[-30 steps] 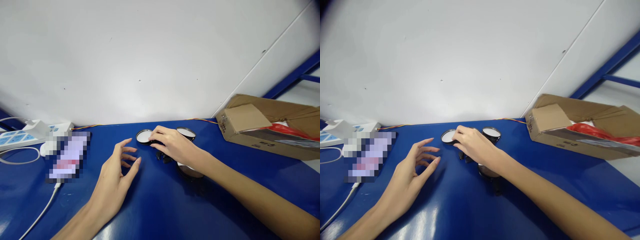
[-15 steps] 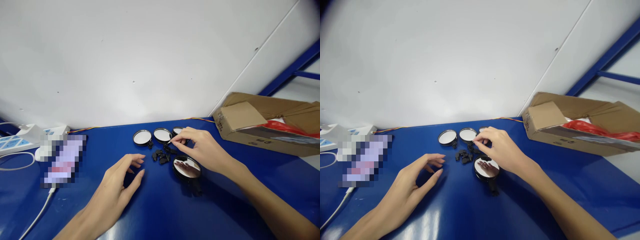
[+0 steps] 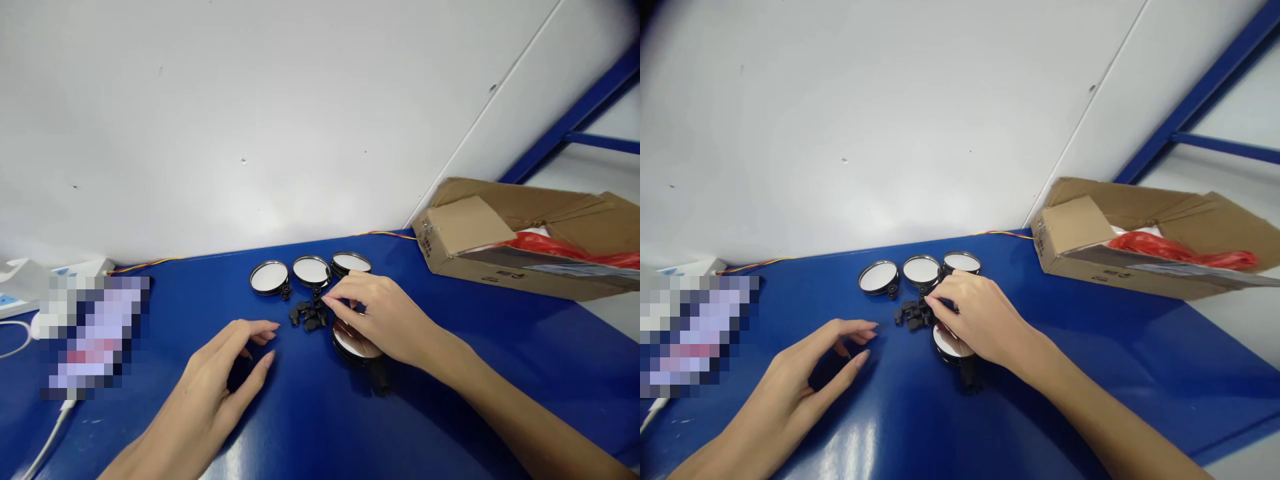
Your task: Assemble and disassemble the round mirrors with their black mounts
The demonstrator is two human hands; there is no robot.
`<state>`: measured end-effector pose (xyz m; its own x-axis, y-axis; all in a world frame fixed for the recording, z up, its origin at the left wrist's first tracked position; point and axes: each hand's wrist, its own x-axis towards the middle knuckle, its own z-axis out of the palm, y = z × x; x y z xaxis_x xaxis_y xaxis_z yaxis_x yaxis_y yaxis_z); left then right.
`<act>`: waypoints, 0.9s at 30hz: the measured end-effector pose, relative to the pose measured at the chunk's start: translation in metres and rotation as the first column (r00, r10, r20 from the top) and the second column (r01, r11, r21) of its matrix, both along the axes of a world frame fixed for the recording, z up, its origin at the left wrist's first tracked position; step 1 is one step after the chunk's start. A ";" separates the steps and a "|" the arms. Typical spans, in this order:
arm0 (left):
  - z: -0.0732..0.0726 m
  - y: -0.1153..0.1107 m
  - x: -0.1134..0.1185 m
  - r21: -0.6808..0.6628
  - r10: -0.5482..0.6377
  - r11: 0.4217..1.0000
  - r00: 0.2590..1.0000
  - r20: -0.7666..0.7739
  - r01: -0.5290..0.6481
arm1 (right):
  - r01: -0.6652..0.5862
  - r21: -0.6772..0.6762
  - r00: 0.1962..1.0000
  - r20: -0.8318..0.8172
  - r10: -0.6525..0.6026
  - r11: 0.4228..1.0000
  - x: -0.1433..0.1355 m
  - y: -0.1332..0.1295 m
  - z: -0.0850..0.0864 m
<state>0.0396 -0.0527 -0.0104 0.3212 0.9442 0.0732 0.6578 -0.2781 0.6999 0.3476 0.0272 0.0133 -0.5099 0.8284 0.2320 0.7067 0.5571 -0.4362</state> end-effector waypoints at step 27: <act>0.000 -0.001 0.002 0.057 -0.069 0.996 0.998 0.003 0.068 | 0.009 0.041 0.972 0.235 -0.019 0.999 0.027 -0.026 0.031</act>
